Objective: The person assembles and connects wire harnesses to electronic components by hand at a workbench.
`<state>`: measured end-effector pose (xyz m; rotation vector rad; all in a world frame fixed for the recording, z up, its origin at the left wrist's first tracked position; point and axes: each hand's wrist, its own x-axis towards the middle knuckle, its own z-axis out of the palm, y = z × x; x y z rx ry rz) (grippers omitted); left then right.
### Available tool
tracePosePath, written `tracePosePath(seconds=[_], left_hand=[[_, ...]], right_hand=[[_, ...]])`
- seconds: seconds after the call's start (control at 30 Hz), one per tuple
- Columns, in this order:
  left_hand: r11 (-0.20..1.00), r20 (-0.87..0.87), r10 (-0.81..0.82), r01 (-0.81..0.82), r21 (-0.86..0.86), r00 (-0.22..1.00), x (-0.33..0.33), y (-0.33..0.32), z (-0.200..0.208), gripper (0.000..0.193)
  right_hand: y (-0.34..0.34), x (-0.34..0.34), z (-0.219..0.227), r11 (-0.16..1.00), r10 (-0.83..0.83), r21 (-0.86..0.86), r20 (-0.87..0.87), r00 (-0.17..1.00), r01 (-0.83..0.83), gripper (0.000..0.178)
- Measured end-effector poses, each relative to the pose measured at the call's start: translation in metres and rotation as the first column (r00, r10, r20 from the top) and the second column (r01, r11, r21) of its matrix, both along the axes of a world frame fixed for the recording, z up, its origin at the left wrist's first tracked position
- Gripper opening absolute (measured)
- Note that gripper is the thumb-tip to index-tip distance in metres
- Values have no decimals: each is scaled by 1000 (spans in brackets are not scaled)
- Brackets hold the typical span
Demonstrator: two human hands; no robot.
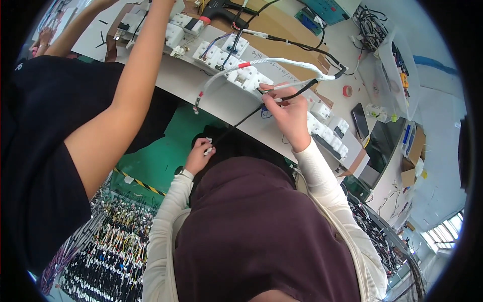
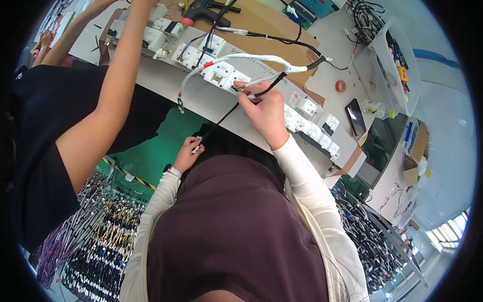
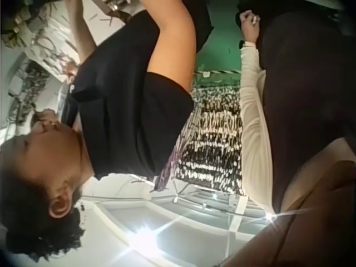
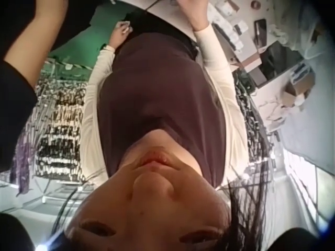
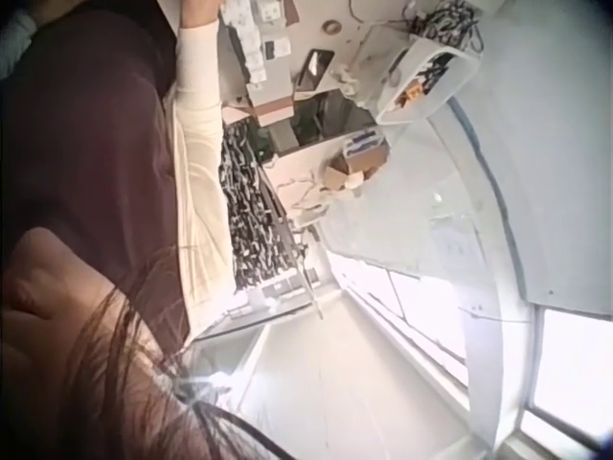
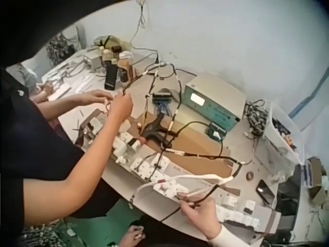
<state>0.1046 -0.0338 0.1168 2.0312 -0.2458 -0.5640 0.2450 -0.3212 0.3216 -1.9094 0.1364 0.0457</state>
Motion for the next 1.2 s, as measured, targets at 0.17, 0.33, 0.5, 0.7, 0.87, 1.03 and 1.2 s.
tracePosePath(seconds=[0.17, 0.33, 0.5, 0.7, 0.87, 1.03, 1.2], left_hand=[[961, 73, 27, -46, 273, 997, 10, -1, 51, 18], [984, 199, 37, -70, 164, 979, 19, -4, 107, 23], [980, 231, -104, 60, 187, 967, 17, 2, 115, 29], [985, 209, 109, -134, 109, 972, 2, 16, 124, 32], [984, 354, 177, -175, -37, 918, -3, 12, 166, 27], [981, 627, 192, -133, -140, 755, 9, -13, 231, 23], [982, 721, 186, -126, -137, 668, 42, -26, 237, 24]], right_hand=[[-2, -4, 14, 991, -60, 119, 44, 997, 54, 16], [-33, 3, 45, 953, 22, 302, 36, 999, -32, 34], [-43, -9, 49, 794, 135, 600, -20, 991, -96, 29], [-62, -24, 48, 636, 435, 665, 112, 894, -393, 15], [-76, -27, 40, 636, 349, 707, 94, 932, -309, 19], [-58, -19, 44, 894, -152, 431, 46, 987, 117, 16], [-28, -15, 7, 985, -105, 150, 151, 983, 82, 15]])
